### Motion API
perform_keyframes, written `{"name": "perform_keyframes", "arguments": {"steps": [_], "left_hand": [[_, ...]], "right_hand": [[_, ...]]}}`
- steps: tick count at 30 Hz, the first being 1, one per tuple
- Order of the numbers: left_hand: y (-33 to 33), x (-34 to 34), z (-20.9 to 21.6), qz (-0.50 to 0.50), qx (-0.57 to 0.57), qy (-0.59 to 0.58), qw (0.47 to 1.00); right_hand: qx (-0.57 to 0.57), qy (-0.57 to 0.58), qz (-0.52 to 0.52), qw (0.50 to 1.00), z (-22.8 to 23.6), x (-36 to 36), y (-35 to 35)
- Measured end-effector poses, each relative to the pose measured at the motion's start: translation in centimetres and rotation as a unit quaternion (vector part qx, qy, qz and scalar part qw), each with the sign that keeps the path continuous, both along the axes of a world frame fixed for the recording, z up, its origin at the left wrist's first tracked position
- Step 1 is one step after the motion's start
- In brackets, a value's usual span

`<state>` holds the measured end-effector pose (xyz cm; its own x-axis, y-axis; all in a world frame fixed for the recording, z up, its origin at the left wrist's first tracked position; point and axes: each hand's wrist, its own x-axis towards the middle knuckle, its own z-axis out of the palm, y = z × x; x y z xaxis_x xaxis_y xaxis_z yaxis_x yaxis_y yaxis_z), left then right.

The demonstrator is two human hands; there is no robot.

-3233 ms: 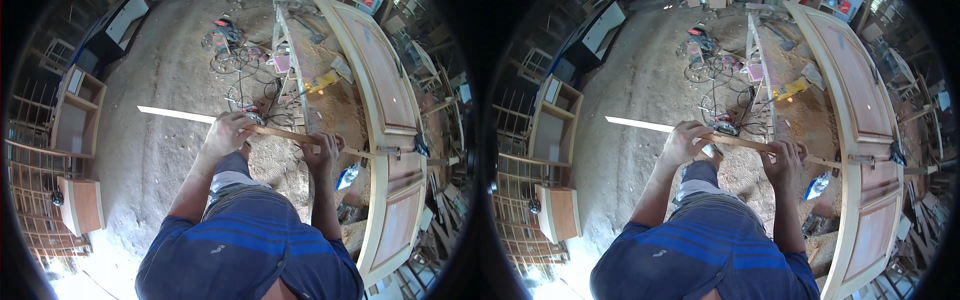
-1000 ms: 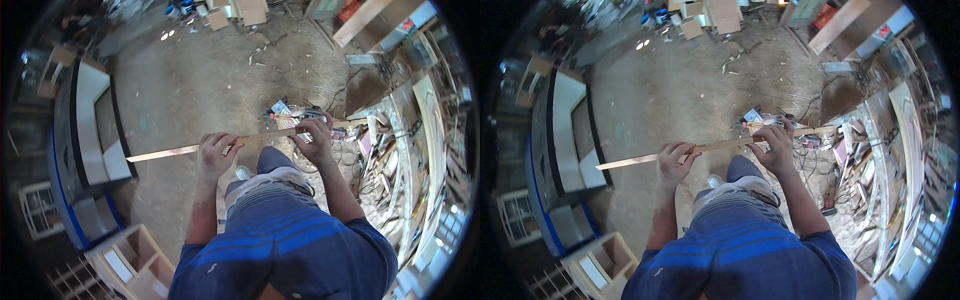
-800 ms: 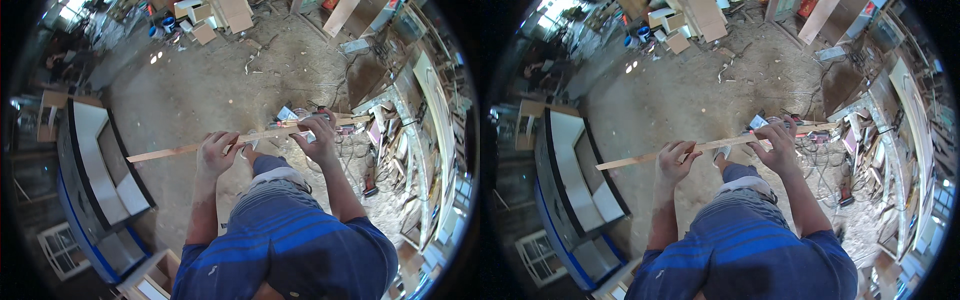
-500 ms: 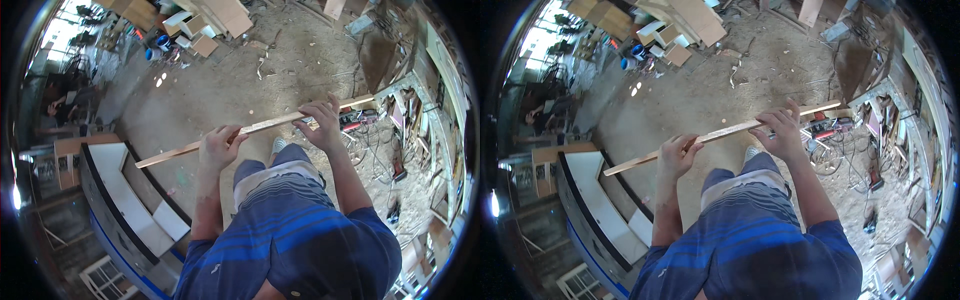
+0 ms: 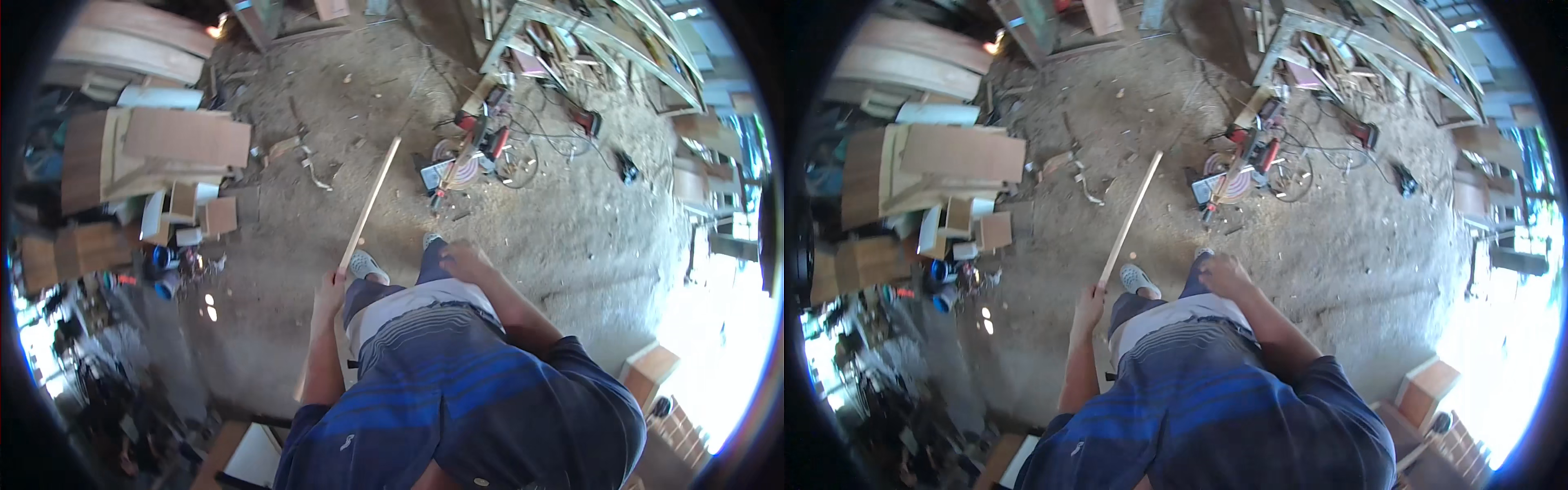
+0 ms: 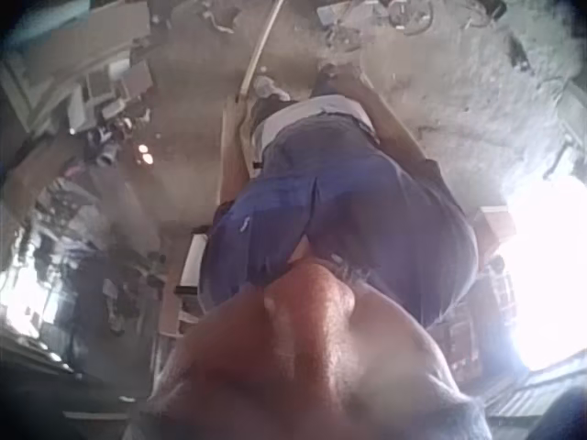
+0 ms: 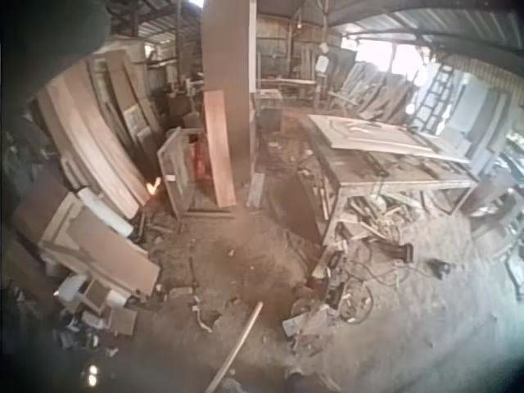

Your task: The person cuts a wooden strip using a miter saw, applies glue to it, and attaches it to a wooden door frame, securing it with a hammer and nails.

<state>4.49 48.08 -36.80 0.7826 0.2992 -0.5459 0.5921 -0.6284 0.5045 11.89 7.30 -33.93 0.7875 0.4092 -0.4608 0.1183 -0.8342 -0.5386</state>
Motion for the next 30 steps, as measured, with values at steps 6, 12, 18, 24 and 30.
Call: {"name": "perform_keyframes", "arguments": {"steps": [6, 12, 18, 24, 30], "left_hand": [[0.9, 1.4, -3.6, -0.154, -0.019, 0.142, 0.978], [2.4, 6.7, -2.8, -0.228, -0.071, 0.164, 0.957], [1.2, 16.9, -2.2, -0.230, -0.089, 0.234, 0.941], [-3.3, 31.7, -17.3, -0.289, 0.059, 0.060, 0.954], [-3.2, 37.3, -38.2, -0.322, -0.029, -0.080, 0.943]], "right_hand": [[-0.023, 0.084, -0.036, 0.996, -3.0, -6.7, 1.3], [0.216, 0.320, -0.008, 0.922, 0.5, -4.7, 1.9], [0.315, 0.514, -0.035, 0.797, -11.4, -1.5, 4.3], [0.286, 0.323, -0.530, 0.730, -26.4, 9.1, -1.7], [0.057, 0.081, -0.618, 0.780, -55.6, 12.7, -16.3]]}}
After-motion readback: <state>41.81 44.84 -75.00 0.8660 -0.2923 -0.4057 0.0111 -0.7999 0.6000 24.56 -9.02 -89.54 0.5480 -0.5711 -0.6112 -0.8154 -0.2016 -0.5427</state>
